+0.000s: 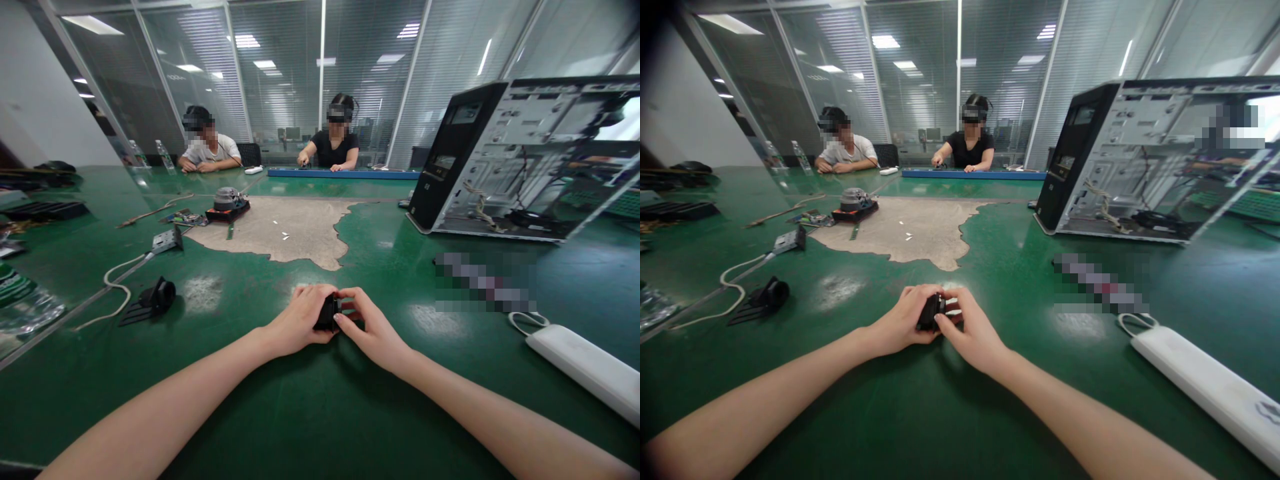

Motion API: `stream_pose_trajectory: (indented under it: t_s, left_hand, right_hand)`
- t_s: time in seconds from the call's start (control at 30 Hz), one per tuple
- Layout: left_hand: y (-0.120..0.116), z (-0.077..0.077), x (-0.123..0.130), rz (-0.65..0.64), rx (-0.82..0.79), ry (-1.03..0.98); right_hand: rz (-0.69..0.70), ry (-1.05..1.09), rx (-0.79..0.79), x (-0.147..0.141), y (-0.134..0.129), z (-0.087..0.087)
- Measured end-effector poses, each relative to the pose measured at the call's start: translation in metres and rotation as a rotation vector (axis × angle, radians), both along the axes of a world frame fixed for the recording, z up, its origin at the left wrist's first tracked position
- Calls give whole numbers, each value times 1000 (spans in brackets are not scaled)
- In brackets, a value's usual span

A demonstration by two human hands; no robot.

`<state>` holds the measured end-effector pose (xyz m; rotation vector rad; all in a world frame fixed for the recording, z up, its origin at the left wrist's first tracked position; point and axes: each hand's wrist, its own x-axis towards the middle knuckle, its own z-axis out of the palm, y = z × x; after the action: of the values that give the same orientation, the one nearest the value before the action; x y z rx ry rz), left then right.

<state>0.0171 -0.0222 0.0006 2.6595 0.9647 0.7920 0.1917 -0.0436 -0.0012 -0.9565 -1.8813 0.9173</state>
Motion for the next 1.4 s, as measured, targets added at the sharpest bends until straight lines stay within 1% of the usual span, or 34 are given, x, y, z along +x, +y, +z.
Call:
stream_pose_trajectory:
  t_s: [0.1, 0.17, 0.27, 0.33, 0.5, 0.63, 0.73, 0.93, 1.0, 1.13, 1.2, 1.23, 1.33, 1.4]
  left_hand:
    - [0, 0, 0, 2, -3, -3]
    - [0, 0, 0, 3, -8, 0]
    - [-1, 1, 0, 0, -17, 14]
    - [0, 0, 0, 1, -20, 13]
    - [0, 0, 0, 2, -24, 7]
    - [0, 0, 1, 6, -15, 2]
    - [-1, 0, 1, 6, -19, 3]
    - [0, 0, 1, 7, -10, 3]
    - [-1, 0, 1, 5, -8, 4]
    - [-1, 2, 1, 10, -5, 9]
    - [-1, 2, 1, 13, -7, 12]
    - [-1, 1, 1, 14, -7, 12]
    - [-1, -1, 1, 11, -5, 6]
    - [-1, -2, 1, 14, 0, 3]
  right_hand:
    - [21, -18, -36, 0, 0, -1]
    - [10, -21, 3, 1, 0, 0]
    - [-12, -16, 102, 1, -1, 2]
    - [-19, -10, 125, 1, -2, 2]
    - [-32, 0, 69, 0, 0, -1]
    - [14, -23, -7, 1, 1, -2]
    - [25, -26, 1, 2, 1, 0]
    - [-37, -1, 67, 0, -1, 4]
    - [-61, 9, 53, 1, -1, 4]
    - [-220, 77, -8, 4, 3, 4]
    - [-255, 128, -55, 5, 4, 4]
    - [-231, 155, -88, 4, 5, 3]
    - [-74, 219, -197, 1, 6, 1]
    - [-26, 218, -249, -2, 7, 1]
